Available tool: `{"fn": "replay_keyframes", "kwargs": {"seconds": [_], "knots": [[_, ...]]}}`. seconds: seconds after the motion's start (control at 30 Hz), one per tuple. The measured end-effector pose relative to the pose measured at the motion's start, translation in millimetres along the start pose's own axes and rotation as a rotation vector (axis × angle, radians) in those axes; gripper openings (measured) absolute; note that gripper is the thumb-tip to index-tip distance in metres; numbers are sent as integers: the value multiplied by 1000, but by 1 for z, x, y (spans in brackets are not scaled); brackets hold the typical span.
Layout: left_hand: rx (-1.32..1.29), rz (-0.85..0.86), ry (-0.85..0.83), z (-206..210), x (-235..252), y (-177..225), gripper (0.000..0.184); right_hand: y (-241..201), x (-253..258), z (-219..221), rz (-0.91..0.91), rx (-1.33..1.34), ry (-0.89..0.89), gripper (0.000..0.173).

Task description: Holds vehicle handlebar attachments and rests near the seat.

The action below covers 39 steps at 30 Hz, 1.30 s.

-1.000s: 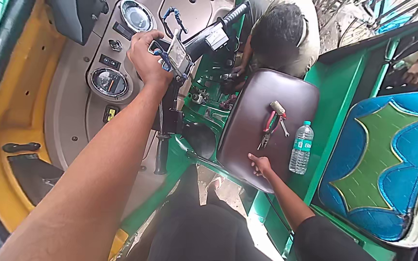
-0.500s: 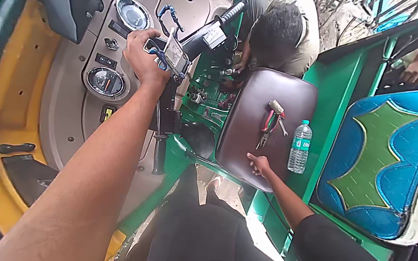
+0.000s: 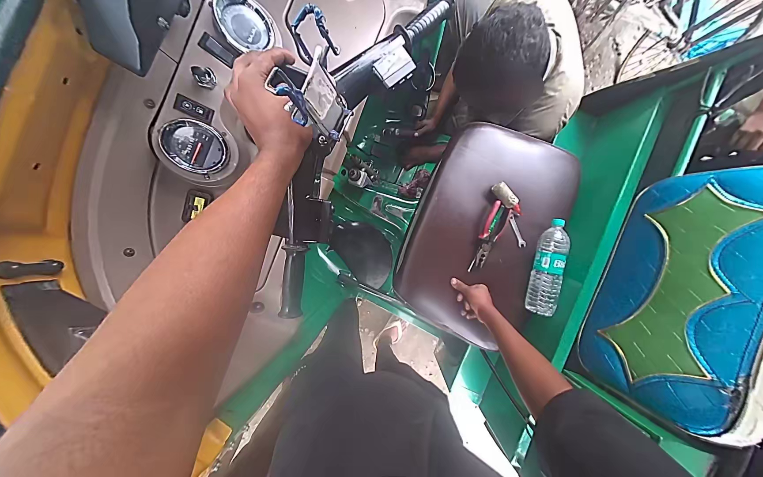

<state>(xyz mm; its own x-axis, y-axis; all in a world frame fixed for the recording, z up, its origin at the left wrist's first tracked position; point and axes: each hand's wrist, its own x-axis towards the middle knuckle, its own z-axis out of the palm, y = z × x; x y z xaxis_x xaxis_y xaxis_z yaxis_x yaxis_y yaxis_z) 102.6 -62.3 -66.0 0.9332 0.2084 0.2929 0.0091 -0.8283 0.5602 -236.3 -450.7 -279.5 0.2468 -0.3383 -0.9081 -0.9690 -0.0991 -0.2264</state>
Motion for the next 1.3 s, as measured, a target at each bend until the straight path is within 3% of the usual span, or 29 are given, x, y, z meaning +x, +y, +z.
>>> {"fn": "replay_keyframes", "kwargs": {"seconds": [0.43, 1.3], "knots": [[-3, -41, 3, 2, 5, 3, 44, 0, 0, 0, 8, 15, -11, 57], [-5, 5, 10, 5, 3, -5, 44, 0, 2, -1, 5, 5, -10, 59]]}}
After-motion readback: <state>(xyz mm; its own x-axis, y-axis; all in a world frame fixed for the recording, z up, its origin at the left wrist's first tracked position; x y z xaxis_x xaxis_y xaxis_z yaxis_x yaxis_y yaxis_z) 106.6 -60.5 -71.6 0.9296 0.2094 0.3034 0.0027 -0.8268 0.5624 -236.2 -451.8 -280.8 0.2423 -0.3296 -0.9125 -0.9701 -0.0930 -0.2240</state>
